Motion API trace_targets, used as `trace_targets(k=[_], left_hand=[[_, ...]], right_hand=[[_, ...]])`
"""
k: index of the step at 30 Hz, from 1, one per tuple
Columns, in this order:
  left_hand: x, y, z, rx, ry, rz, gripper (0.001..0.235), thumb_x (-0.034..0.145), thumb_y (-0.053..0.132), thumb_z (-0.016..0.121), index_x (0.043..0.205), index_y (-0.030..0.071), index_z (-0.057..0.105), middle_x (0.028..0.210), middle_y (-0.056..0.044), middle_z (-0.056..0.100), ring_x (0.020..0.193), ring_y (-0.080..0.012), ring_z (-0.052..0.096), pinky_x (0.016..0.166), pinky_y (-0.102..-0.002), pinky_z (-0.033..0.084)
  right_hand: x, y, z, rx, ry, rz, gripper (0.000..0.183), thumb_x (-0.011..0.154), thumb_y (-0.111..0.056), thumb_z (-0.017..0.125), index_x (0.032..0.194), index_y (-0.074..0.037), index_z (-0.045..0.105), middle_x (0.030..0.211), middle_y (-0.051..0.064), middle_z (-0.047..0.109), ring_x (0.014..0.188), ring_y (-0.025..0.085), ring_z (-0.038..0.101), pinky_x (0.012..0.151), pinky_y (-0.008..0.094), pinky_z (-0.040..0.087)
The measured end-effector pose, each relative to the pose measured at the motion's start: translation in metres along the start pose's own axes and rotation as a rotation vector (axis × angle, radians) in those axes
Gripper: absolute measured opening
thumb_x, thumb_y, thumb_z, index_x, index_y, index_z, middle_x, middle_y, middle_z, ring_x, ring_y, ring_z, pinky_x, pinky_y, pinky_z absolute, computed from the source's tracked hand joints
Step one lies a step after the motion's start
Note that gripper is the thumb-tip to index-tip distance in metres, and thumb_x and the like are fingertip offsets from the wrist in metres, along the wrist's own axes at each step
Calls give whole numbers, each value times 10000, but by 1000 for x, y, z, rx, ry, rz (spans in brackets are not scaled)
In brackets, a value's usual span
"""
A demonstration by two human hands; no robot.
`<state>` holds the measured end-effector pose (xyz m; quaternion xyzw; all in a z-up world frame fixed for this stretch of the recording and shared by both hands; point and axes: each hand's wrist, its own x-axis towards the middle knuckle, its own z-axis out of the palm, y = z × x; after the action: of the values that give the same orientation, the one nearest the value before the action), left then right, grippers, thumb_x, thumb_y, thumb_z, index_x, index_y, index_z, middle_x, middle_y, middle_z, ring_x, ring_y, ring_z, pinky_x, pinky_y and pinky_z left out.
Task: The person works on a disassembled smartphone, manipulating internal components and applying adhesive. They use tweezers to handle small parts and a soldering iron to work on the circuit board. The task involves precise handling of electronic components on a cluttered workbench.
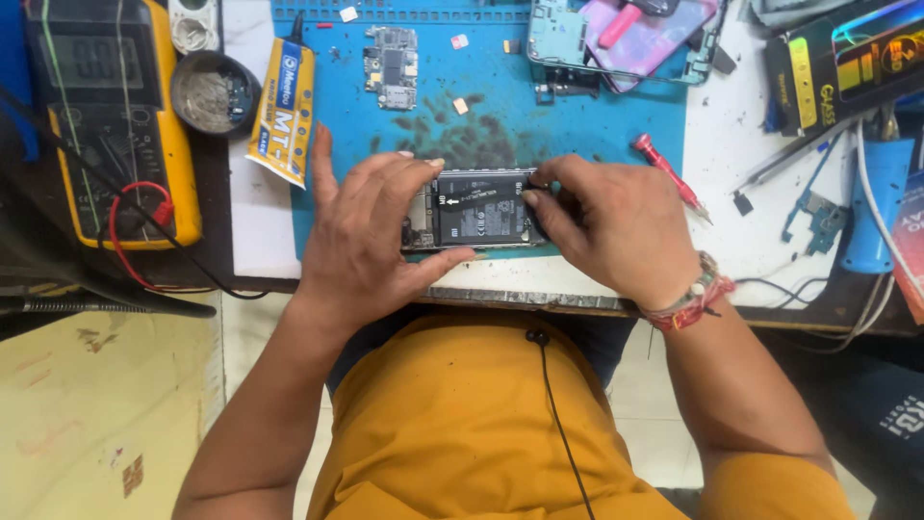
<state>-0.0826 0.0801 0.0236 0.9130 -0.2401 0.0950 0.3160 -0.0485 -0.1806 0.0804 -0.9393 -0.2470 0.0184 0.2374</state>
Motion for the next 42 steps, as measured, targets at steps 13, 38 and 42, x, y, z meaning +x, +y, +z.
trace_targets(k=[13, 38, 42], left_hand=[[0, -3, 1, -41, -3, -11, 917, 806, 579, 898, 1438, 109, 428, 1251, -81, 655, 1253, -305, 618, 1272, -656, 68], [-2, -3, 1, -84, 35, -41, 1137, 801, 541, 931, 1588, 58, 268, 1312, -84, 630, 1268, -257, 611, 1291, -642, 110], [-3, -2, 1, -73, 21, -52, 1133, 795, 558, 924, 1584, 63, 280, 1310, -78, 626, 1269, -256, 609, 1294, -643, 111]], right_hand=[[30, 10, -8, 130, -327, 207, 168, 906, -246, 765, 918, -94, 692, 652, 52, 693, 540, 255, 653, 512, 376, 480], [61, -39, 34, 189, -241, -138, 142, 838, -138, 740, 942, -86, 660, 712, 86, 709, 642, 357, 665, 575, 472, 508], [60, -39, 34, 256, -226, -151, 132, 833, -112, 715, 943, -83, 648, 754, 60, 730, 654, 332, 685, 583, 453, 519]])
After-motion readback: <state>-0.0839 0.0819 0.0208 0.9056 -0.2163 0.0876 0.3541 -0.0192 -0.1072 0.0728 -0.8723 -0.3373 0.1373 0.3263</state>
